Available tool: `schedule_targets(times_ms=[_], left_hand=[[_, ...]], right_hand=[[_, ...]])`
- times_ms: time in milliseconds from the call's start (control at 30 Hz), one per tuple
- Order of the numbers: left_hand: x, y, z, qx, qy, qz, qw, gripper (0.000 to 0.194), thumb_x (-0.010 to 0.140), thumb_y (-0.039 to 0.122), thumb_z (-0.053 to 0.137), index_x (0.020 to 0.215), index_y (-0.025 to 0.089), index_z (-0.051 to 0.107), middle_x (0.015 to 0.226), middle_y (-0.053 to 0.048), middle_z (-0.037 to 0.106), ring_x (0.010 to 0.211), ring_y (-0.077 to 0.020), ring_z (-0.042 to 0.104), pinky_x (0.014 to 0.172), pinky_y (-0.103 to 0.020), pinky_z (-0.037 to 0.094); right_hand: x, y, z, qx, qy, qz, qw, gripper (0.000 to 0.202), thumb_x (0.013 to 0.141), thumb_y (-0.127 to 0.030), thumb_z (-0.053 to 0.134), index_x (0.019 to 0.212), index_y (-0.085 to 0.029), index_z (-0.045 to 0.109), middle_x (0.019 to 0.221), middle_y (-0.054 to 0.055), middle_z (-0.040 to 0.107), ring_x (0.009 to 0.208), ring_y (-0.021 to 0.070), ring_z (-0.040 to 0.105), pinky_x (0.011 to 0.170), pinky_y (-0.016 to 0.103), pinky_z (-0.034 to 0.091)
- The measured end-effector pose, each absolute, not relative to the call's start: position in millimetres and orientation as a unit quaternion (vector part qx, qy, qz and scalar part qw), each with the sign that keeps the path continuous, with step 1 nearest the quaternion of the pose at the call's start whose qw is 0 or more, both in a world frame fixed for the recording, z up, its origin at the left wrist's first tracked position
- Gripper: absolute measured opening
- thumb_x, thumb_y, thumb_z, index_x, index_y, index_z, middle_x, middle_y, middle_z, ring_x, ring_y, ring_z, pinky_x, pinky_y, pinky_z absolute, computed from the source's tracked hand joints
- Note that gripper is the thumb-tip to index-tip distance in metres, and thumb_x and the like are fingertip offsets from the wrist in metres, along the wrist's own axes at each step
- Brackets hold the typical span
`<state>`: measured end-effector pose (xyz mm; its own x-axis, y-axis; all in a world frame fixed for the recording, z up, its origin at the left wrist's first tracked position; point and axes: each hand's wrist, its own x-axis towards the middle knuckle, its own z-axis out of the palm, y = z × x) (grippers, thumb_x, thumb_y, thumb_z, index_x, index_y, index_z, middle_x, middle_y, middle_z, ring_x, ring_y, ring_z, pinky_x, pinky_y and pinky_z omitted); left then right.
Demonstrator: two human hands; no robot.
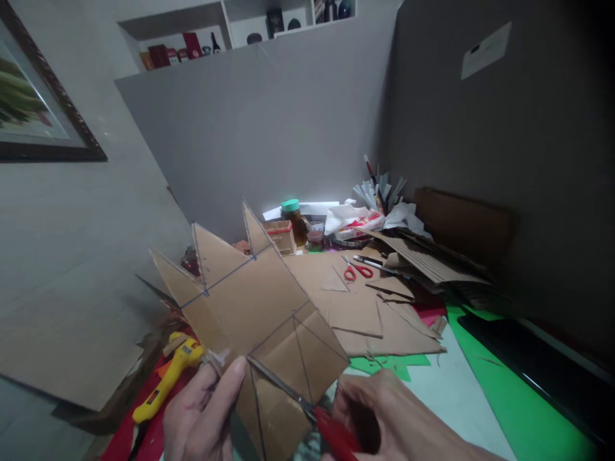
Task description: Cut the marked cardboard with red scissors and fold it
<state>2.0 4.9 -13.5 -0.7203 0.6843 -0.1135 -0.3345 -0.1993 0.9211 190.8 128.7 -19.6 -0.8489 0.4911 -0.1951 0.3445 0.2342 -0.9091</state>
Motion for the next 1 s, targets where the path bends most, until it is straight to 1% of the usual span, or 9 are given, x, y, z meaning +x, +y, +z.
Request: schedule_targets(times_ms=[100, 167, 233, 333, 533, 633, 800, 900, 1000], left_hand=[[13, 7, -7, 0.135, 0.539, 0.769, 0.315, 0.033, 0.062, 0.035, 0.095, 0.091, 0.025, 0.082, 0.083, -0.002, 0.078, 0.076, -0.0201, 0.073, 0.068, -0.022, 0.061], [17, 7, -4, 0.111, 0.538, 0.774, 0.315, 0.04, 0.057, 0.035, 0.097, 0.093, 0.026, 0.082, 0.08, 0.0, 0.078, 0.075, -0.0207, 0.073, 0.068, -0.022, 0.061], [15, 5, -5, 0.114, 0.535, 0.767, 0.335, 0.044, 0.056, 0.034, 0.097, 0.096, 0.025, 0.082, 0.084, -0.002, 0.079, 0.084, -0.0248, 0.074, 0.074, -0.027, 0.062], [5, 4, -11, 0.15, 0.537, 0.735, 0.384, 0.04, 0.062, 0.025, 0.092, 0.101, 0.023, 0.081, 0.094, -0.004, 0.079, 0.1, -0.0314, 0.071, 0.086, -0.035, 0.061], [3, 5, -14, 0.166, 0.522, 0.723, 0.422, 0.028, 0.068, 0.016, 0.083, 0.096, 0.021, 0.081, 0.093, -0.005, 0.079, 0.108, -0.0345, 0.069, 0.091, -0.039, 0.057], [3, 6, -12, 0.177, 0.521, 0.713, 0.434, 0.03, 0.069, 0.015, 0.082, 0.097, 0.021, 0.081, 0.096, -0.005, 0.079, 0.11, -0.0332, 0.068, 0.093, -0.038, 0.056], [2, 6, -9, 0.177, 0.535, 0.697, 0.443, 0.026, 0.069, 0.023, 0.087, 0.095, 0.023, 0.081, 0.098, -0.005, 0.079, 0.116, -0.0339, 0.066, 0.1, -0.04, 0.053], [11, 7, -5, 0.156, 0.552, 0.702, 0.422, 0.027, 0.07, 0.039, 0.089, 0.092, 0.026, 0.082, 0.102, -0.004, 0.079, 0.123, -0.0309, 0.062, 0.105, -0.035, 0.048], [18, 8, -1, 0.136, 0.549, 0.707, 0.425, 0.031, 0.068, 0.042, 0.09, 0.094, 0.028, 0.082, 0.104, -0.003, 0.079, 0.126, -0.0297, 0.059, 0.108, -0.032, 0.045]], right_hand=[[192, 129, -26, -0.241, -0.77, 0.587, 0.069, 0.047, 0.059, -0.046, 0.089, 0.074, -0.023, 0.05, 0.065, -0.003, 0.057, 0.059, 0.0136, 0.051, 0.054, 0.025, 0.038], [197, 125, -22, -0.236, -0.758, 0.601, 0.094, 0.043, 0.065, -0.044, 0.084, 0.085, -0.023, 0.053, 0.074, 0.0, 0.062, 0.063, 0.0153, 0.054, 0.058, 0.026, 0.043], [202, 120, -13, -0.239, -0.758, 0.594, 0.125, 0.036, 0.073, -0.038, 0.077, 0.096, -0.023, 0.054, 0.082, 0.001, 0.064, 0.069, 0.016, 0.055, 0.064, 0.027, 0.045], [209, 116, 2, -0.225, -0.786, 0.565, 0.106, 0.033, 0.075, -0.031, 0.076, 0.098, -0.024, 0.054, 0.086, 0.001, 0.061, 0.071, 0.0163, 0.049, 0.066, 0.028, 0.044], [209, 122, 16, -0.179, -0.793, 0.575, 0.092, 0.039, 0.081, -0.05, 0.069, 0.103, -0.022, 0.052, 0.091, 0.005, 0.061, 0.079, 0.0197, 0.049, 0.074, 0.032, 0.046], [206, 121, 8, -0.172, -0.775, 0.6, 0.099, 0.036, 0.08, -0.044, 0.068, 0.102, -0.021, 0.052, 0.09, 0.003, 0.059, 0.078, 0.0182, 0.046, 0.075, 0.032, 0.045], [196, 118, -20, -0.186, -0.702, 0.671, 0.152, 0.05, 0.062, -0.042, 0.078, 0.097, -0.023, 0.048, 0.077, -0.005, 0.052, 0.065, 0.0126, 0.041, 0.058, 0.026, 0.034], [189, 119, -34, -0.186, -0.695, 0.675, 0.161, 0.051, 0.06, -0.046, 0.082, 0.089, -0.025, 0.045, 0.066, -0.009, 0.048, 0.057, 0.0102, 0.037, 0.051, 0.025, 0.025], [189, 122, -38, -0.172, -0.724, 0.649, 0.162, 0.048, 0.064, -0.044, 0.081, 0.084, -0.025, 0.041, 0.06, -0.011, 0.044, 0.05, 0.0091, 0.032, 0.046, 0.024, 0.02]])
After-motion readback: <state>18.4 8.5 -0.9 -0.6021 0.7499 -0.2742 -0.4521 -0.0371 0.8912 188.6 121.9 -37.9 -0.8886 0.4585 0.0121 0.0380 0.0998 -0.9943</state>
